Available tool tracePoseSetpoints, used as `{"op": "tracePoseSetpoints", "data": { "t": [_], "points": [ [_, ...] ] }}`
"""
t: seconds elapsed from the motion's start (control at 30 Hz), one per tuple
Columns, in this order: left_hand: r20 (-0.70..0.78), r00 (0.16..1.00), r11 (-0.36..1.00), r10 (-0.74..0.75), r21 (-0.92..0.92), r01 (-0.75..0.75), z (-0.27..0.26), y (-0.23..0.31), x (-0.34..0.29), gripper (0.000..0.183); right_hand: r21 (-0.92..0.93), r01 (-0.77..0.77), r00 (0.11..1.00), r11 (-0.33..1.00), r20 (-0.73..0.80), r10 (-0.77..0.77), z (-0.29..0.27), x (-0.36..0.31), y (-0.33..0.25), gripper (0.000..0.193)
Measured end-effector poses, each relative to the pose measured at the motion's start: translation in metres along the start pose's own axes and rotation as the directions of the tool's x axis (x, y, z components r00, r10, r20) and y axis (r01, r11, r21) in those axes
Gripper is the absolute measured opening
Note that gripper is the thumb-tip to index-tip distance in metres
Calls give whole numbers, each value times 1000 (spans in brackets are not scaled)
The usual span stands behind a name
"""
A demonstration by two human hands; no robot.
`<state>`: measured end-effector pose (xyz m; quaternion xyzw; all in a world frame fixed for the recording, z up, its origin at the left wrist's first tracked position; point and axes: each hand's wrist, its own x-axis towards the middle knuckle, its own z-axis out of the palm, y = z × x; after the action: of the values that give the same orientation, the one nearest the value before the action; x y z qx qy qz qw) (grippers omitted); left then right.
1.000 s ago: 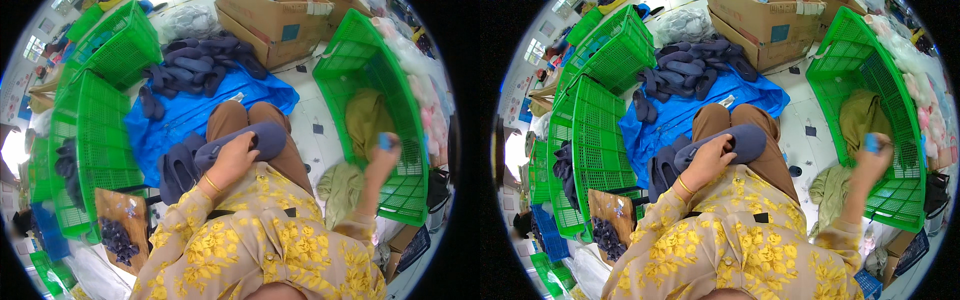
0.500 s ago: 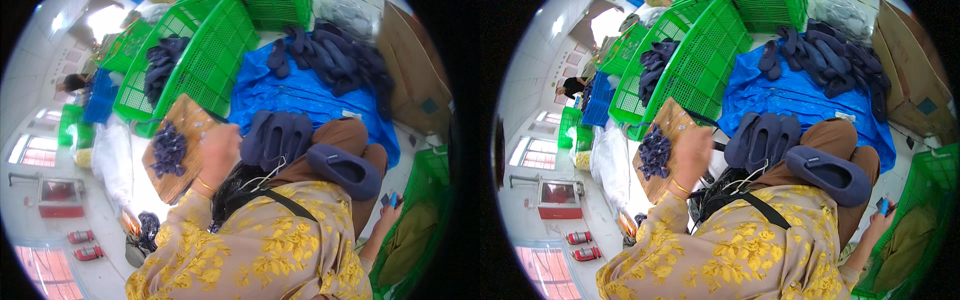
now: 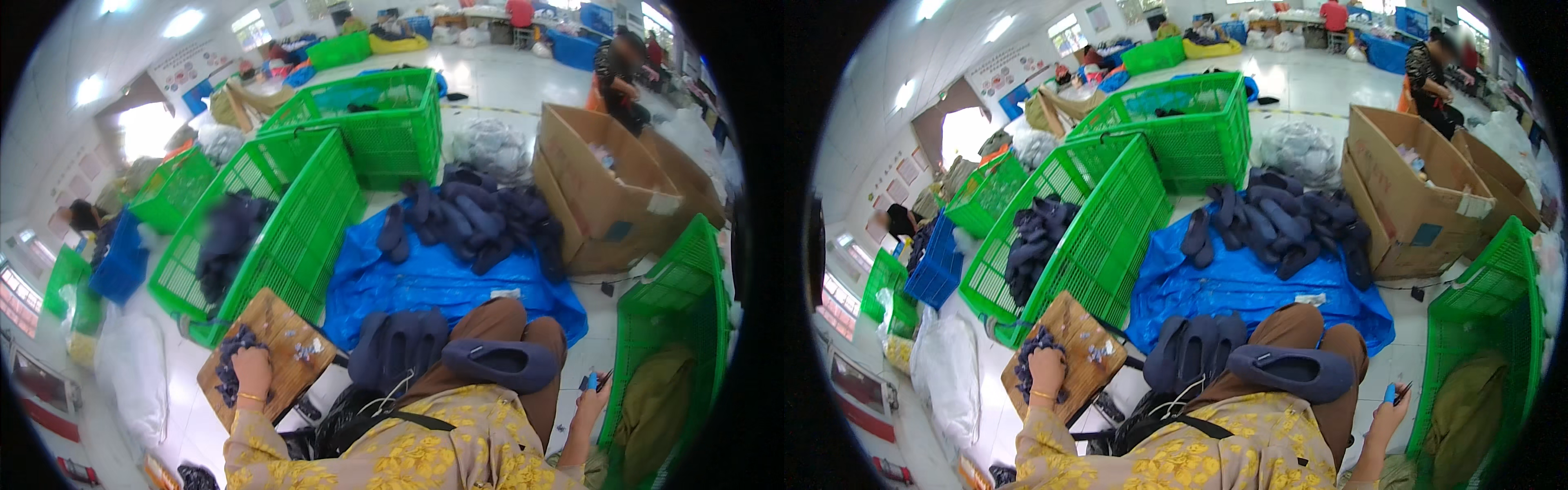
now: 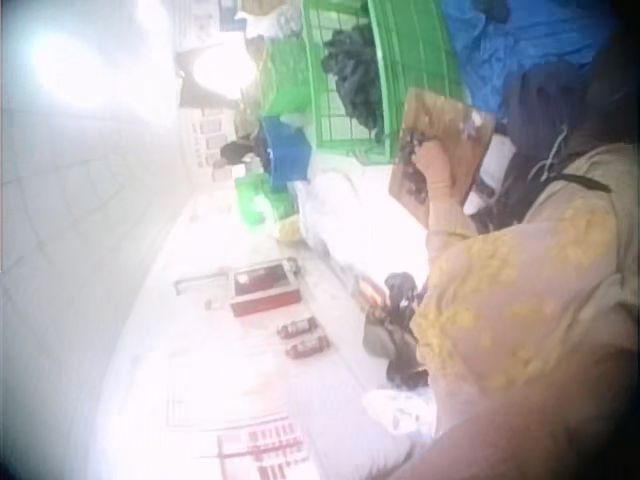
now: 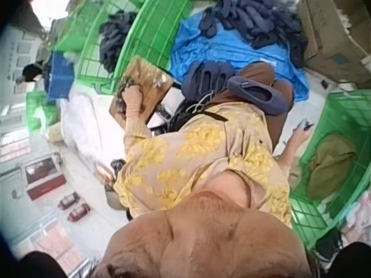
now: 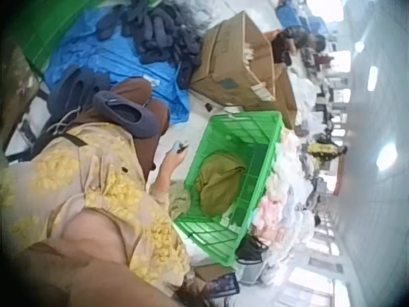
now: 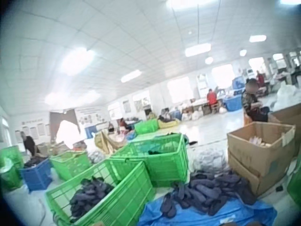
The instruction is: The person sits on the floor and uses a blue-handled tool to stitch or attach a small piece of fabric to a dark blue slipper. They handle the slipper and tool repeatedly, working on the same item.
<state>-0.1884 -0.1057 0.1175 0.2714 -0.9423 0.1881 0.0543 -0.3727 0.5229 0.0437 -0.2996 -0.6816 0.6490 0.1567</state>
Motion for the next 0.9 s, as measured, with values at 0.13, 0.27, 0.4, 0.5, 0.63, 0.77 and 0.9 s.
{"op": "tracePoseSetpoints", "data": {
  "t": [0.13,0.27,0.4,0.5,0.63,0.77,0.9],
  "points": [
    [-39,999,963,-32,-268,20,-15,-7,9,12,-10,31,999,999,-19,-31,-5,0,-9,7],
    [-120,970,876,-212,-464,134,-58,-5,20,13,25,64,998,998,-29,-63,-14,9,5,12],
    [-424,864,853,-272,-521,13,-57,-25,28,17,25,43,998,999,-48,-42,-13,0,0,12],
    [36,827,281,-562,-931,231,-86,1,34,16,21,73,997,997,-39,-72,-20,2,-1,10],
    [47,987,-192,-152,-981,17,-131,79,54,12,38,149,976,988,158,-153,-9,-26,-44,7],
    [-2,897,-401,442,-895,196,-143,210,51,16,80,517,705,852,525,-477,34,-85,-104,15],
    [-125,679,-461,723,-820,340,-172,314,20,14,-40,498,632,866,701,-331,46,-114,-122,23]
  ]
}}
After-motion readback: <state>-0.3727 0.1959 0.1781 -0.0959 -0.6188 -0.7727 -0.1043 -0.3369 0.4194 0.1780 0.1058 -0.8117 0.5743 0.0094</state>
